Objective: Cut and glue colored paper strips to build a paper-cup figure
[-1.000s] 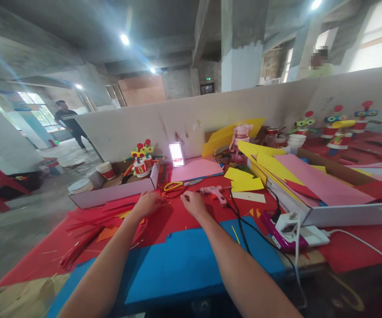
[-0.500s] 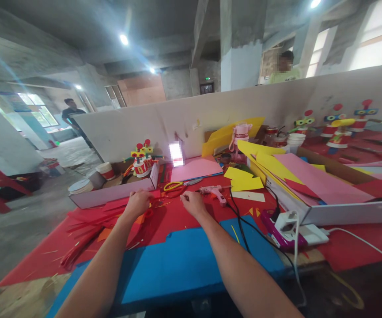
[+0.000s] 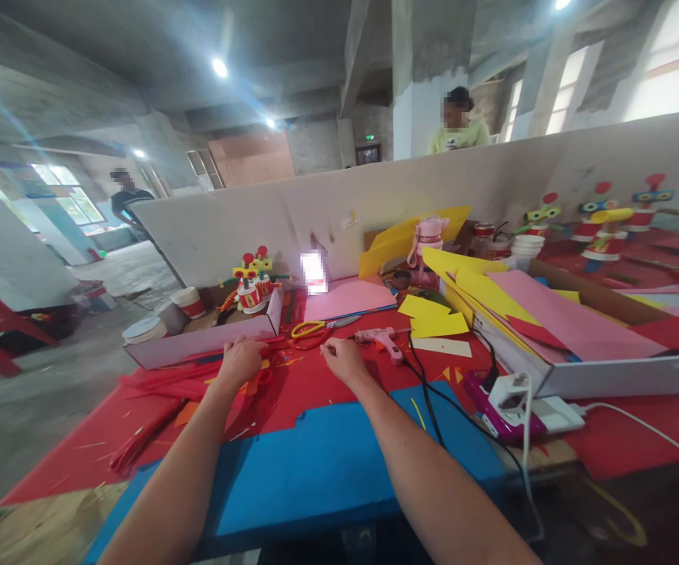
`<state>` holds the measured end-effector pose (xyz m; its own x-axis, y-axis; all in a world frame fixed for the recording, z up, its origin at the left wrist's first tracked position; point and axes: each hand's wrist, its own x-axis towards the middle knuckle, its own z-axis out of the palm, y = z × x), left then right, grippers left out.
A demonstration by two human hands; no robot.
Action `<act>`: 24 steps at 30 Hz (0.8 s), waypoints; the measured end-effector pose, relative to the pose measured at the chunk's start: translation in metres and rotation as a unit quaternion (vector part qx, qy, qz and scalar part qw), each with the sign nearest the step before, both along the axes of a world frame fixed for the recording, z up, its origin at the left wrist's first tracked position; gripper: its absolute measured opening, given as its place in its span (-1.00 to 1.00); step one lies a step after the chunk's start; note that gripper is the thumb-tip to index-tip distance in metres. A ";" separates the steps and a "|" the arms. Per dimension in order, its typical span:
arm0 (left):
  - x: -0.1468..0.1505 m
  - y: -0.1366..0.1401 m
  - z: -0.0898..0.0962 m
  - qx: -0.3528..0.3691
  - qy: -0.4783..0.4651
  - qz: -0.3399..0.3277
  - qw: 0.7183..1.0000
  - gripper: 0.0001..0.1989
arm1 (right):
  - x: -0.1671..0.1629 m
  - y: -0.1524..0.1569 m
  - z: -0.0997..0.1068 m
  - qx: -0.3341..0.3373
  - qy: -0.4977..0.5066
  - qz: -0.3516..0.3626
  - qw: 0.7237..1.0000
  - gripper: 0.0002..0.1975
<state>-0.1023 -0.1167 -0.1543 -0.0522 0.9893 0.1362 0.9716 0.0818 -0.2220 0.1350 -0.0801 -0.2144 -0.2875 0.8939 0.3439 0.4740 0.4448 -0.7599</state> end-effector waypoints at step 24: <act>0.020 0.005 -0.001 -0.059 -0.035 -0.104 0.992 -0.66 | -0.001 -0.001 0.001 -0.006 -0.013 -0.002 1.000 -0.75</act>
